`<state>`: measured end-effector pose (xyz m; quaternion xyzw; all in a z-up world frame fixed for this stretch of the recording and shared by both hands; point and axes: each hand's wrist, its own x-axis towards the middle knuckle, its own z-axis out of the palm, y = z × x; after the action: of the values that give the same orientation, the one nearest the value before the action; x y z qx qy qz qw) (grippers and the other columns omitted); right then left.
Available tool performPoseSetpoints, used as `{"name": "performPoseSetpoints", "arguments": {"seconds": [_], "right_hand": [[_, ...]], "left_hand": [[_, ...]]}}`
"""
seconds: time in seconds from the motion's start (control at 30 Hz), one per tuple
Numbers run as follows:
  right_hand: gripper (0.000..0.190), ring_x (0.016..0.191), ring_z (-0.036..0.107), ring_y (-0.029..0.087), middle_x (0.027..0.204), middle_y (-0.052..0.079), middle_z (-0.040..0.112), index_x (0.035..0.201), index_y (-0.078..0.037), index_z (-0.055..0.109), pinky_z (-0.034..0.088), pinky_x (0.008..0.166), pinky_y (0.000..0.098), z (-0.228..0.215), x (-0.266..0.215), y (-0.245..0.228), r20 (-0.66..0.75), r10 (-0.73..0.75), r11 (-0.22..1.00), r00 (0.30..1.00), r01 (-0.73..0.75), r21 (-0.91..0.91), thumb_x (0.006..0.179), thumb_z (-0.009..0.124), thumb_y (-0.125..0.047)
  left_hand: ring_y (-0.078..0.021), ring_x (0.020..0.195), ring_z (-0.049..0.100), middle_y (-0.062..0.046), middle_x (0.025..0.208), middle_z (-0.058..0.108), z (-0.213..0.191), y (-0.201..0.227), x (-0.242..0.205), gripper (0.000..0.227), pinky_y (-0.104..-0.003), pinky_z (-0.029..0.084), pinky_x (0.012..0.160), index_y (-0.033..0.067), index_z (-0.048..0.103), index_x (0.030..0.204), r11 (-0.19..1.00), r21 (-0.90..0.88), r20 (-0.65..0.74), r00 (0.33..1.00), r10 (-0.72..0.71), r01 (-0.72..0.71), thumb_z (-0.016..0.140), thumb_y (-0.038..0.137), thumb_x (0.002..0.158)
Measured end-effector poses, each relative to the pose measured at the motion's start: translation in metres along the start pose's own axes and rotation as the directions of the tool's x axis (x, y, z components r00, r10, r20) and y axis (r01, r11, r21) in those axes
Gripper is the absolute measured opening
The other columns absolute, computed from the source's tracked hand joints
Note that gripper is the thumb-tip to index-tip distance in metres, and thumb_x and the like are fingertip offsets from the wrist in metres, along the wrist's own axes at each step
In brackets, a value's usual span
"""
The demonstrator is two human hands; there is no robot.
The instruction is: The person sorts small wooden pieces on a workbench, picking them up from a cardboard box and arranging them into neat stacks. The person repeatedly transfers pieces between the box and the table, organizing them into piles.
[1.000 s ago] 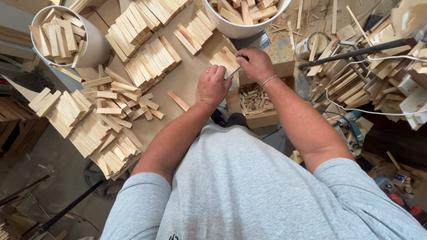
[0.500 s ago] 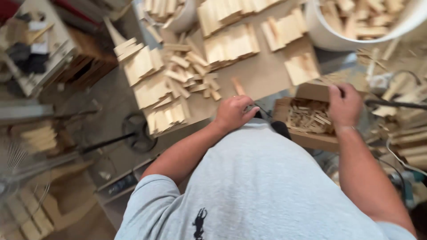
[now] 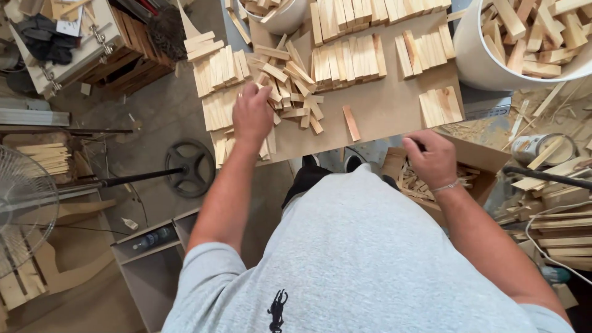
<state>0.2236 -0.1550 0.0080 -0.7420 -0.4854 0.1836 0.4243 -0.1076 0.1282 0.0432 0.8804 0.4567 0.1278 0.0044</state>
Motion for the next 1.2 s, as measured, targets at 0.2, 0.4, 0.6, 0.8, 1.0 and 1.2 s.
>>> {"name": "performPoseSetpoints", "arguments": {"seconds": [0.2, 0.4, 0.6, 0.8, 1.0, 1.2], "right_hand": [[0.007, 0.088, 0.073, 0.031, 0.087, 0.009, 0.075, 0.100, -0.017, 0.080, 0.055, 0.081, 0.0398, 0.003, 0.011, -0.036, 0.108, -0.010, 0.999, 0.994, 0.006, 0.035, 0.094, 0.078, -0.018], [0.012, 0.091, 0.072, 0.033, 0.091, 0.014, 0.075, 0.105, -0.015, 0.079, 0.055, 0.083, 0.0438, -0.004, 0.003, -0.052, 0.198, 0.220, 0.964, 0.955, -0.244, 0.107, 0.096, 0.073, -0.021], [0.040, 0.083, 0.070, 0.023, 0.094, 0.015, 0.073, 0.129, -0.011, 0.068, 0.062, 0.072, 0.0358, 0.026, -0.006, -0.032, 0.452, 0.401, 0.718, 0.797, -0.580, 0.385, 0.093, 0.073, -0.029], [0.021, 0.056, 0.069, 0.017, 0.069, 0.012, 0.070, 0.105, -0.003, 0.066, 0.062, 0.050, 0.0279, 0.042, -0.023, 0.005, 0.327, 0.637, 0.503, 0.698, -0.698, 0.511, 0.099, 0.063, -0.022], [0.043, 0.075, 0.076, 0.020, 0.097, 0.014, 0.075, 0.129, 0.000, 0.050, 0.067, 0.063, 0.0312, 0.028, -0.013, 0.017, 0.286, 0.684, 0.301, 0.671, -0.617, 0.728, 0.099, 0.068, -0.026], [0.055, 0.091, 0.075, 0.018, 0.111, 0.008, 0.072, 0.143, 0.002, 0.045, 0.065, 0.078, 0.0307, 0.024, -0.026, 0.046, 0.302, 0.680, 0.303, 0.668, -0.631, 0.714, 0.096, 0.066, -0.017]], "left_hand": [[-0.0237, 0.081, 0.063, 0.003, 0.091, 0.056, 0.016, -0.035, 0.023, 0.018, -0.036, 0.050, 0.057, 0.0302, 0.073, 0.082, 0.936, 0.184, -0.215, 0.917, 0.337, -0.301, 0.068, 0.015, 0.074], [-0.0369, 0.098, 0.070, -0.009, 0.098, 0.073, -0.026, 0.012, 0.024, 0.017, -0.053, 0.055, 0.084, 0.0193, 0.074, 0.106, 0.952, -0.261, 0.329, 0.913, 0.242, -0.158, 0.068, 0.020, 0.090], [-0.0398, 0.111, 0.068, -0.010, 0.111, 0.076, -0.070, 0.163, 0.044, 0.023, -0.052, 0.052, 0.099, 0.0184, 0.075, 0.113, 0.805, -0.592, 0.605, 0.635, 0.481, -0.046, 0.064, 0.031, 0.097], [-0.0336, 0.097, 0.073, -0.003, 0.102, 0.078, 0.031, 0.229, 0.047, 0.034, -0.047, 0.057, 0.090, 0.0253, 0.073, 0.116, 0.842, -0.536, 0.617, 0.649, 0.444, -0.067, 0.078, 0.034, 0.083], [-0.0315, 0.092, 0.068, -0.002, 0.104, 0.062, 0.082, 0.242, 0.015, 0.044, -0.044, 0.059, 0.081, 0.0212, 0.067, 0.114, 0.798, -0.499, 0.124, 0.884, 0.451, -0.337, 0.086, 0.029, 0.075], [-0.0276, 0.100, 0.065, -0.002, 0.112, 0.059, 0.087, 0.261, -0.009, 0.062, -0.039, 0.056, 0.078, 0.0210, 0.067, 0.119, 0.719, -0.414, -0.066, 0.807, 0.587, -0.558, 0.086, 0.046, 0.066]]}}
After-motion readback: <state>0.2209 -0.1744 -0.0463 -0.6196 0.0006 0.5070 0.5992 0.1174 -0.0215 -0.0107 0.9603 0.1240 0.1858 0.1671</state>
